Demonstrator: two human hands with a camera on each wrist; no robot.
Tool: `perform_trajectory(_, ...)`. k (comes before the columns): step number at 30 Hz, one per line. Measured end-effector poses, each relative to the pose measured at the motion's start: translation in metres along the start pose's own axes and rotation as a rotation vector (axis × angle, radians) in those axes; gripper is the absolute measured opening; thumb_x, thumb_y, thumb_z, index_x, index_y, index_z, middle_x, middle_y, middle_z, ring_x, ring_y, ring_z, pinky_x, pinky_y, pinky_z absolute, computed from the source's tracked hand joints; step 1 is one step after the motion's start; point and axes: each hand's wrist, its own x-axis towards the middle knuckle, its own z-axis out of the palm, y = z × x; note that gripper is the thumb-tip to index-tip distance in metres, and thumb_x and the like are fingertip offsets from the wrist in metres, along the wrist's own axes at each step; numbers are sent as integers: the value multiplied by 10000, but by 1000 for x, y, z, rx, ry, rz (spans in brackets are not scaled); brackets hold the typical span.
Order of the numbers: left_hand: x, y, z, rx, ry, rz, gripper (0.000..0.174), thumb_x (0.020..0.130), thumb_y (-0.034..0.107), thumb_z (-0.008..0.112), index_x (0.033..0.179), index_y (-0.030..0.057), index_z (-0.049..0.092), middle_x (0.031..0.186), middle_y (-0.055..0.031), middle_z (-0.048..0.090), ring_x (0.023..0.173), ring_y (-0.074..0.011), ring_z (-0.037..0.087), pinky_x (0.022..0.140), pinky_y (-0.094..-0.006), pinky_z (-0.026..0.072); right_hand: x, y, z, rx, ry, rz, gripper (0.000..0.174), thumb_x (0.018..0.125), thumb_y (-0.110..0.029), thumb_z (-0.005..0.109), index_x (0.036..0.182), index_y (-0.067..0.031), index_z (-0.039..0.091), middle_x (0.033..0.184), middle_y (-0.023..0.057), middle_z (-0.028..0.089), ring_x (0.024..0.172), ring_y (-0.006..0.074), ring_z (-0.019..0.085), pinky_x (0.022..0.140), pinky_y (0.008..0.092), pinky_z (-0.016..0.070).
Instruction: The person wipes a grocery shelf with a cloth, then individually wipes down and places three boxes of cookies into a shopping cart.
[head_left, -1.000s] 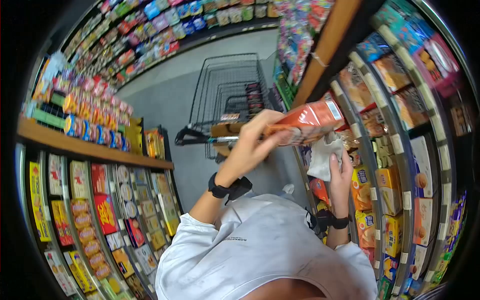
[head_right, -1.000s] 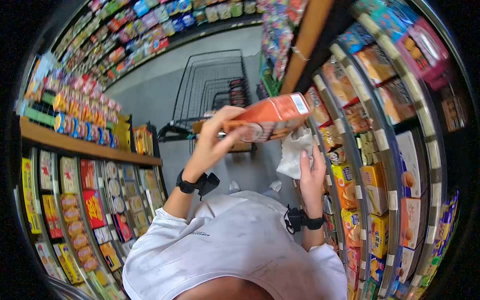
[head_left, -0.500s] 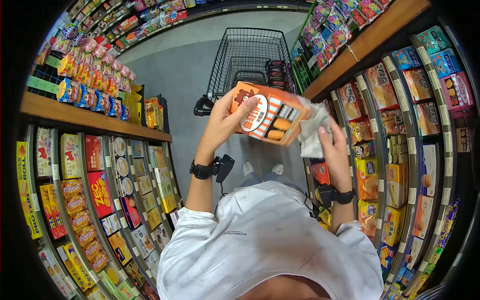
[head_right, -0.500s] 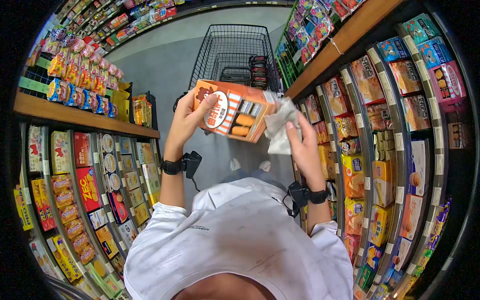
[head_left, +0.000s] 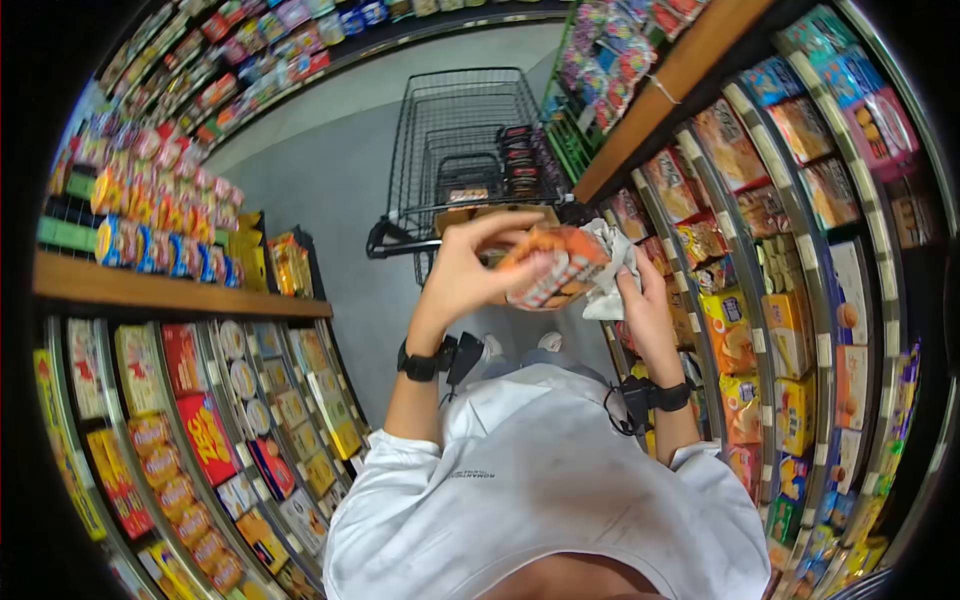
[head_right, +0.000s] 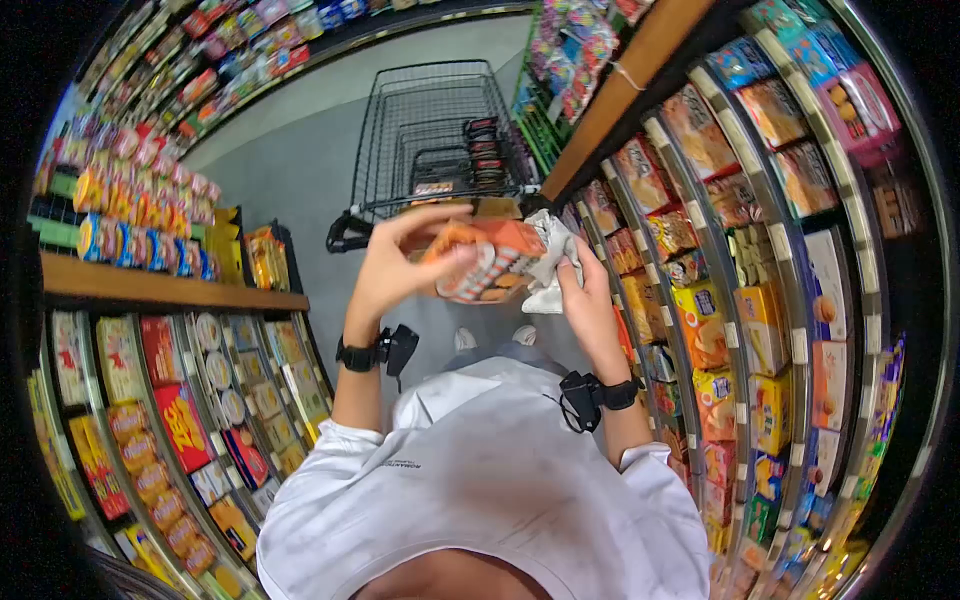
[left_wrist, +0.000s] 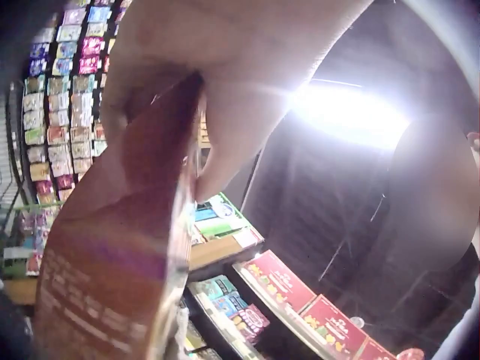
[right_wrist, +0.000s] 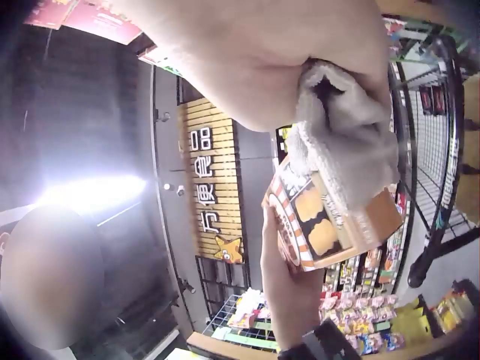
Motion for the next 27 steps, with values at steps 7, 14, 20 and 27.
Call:
perform_trajectory(7,-4,-21,24,73,-70,-31,365,825,144,828,1121,-33,709,988,-108,759,917,-171,724,829,-300,556,-29,-15,-25,-355,-26,-83,396,974,-34,493,1357,46,557,1307,200,648,1230,267,617,1031,342,458)
perform_trajectory(14,20,-1,75,650,-242,8,319,840,277,805,992,2,748,809,-163,724,665,-269,698,638,-311,526,-24,-45,-57,-337,-348,-261,412,940,3,495,1343,55,560,1251,229,658,1142,319,652,986,357,480)
perform_trajectory(20,48,26,136,521,-299,65,304,853,212,805,1028,-29,744,815,-130,743,696,-152,696,668,-276,542,-18,-60,-123,-202,-212,-438,411,924,62,473,1321,43,580,1280,211,630,1145,331,638,973,345,483)
perform_trajectory(27,79,42,199,420,-158,90,255,864,178,797,1000,-31,744,827,-87,741,714,-94,671,658,-243,527,-16,-14,-199,-254,-126,-432,408,931,62,457,1317,33,589,1299,200,621,1188,340,623,992,365,481)
